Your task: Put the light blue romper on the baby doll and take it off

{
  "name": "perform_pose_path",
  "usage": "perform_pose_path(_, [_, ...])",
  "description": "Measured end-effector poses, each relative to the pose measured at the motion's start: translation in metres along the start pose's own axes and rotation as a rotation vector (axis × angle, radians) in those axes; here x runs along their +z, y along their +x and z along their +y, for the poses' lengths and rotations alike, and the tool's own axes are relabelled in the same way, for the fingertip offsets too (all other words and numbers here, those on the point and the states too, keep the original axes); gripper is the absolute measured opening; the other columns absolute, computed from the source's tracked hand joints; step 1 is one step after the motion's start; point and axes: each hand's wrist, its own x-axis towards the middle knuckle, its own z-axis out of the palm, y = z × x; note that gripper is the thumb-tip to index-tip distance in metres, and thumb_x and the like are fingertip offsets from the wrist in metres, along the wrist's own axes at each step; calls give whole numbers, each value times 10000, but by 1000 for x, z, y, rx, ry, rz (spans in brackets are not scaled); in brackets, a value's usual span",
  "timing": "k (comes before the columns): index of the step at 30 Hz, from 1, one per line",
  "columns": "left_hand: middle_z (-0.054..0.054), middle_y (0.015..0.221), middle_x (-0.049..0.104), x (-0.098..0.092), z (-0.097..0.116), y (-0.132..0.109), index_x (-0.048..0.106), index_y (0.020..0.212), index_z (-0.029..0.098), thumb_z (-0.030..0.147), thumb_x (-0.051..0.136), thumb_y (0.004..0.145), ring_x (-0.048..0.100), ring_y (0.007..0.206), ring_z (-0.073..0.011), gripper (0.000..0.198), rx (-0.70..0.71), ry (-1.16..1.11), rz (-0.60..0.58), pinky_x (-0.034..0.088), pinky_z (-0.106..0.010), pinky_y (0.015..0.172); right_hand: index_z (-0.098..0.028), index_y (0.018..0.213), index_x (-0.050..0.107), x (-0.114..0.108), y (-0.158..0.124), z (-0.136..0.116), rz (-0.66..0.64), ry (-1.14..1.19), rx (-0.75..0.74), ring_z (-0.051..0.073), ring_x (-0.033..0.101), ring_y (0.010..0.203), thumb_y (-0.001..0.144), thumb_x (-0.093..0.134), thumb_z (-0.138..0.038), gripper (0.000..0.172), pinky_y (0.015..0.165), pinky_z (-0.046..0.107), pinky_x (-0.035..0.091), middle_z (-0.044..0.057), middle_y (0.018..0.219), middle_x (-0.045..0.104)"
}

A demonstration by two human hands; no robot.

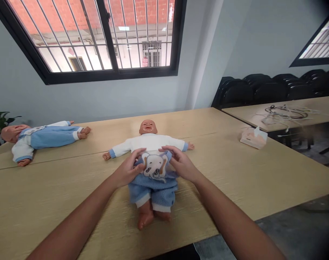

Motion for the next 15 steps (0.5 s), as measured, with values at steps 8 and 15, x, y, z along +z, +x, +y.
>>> perform_pose_path(8, [-141,1350,564,25,19,-40,529,1308,207,476,613,972,504,1269,-322,438,10,498,439,417,-527,1100,-255,1395,548,6,-8,17,221,251,397,237,661,1196,859,603,-242,539,984,372,548,76,1426,635])
perform_pose_path(15, [-71,1169,619,72,18,-126,600,1148,255,344,643,977,601,1123,-276,198,-59,577,307,545,-436,948,-210,1095,657,1,-6,31,76,504,625,207,715,802,953,589,-464,299,692,308,601,85,956,757])
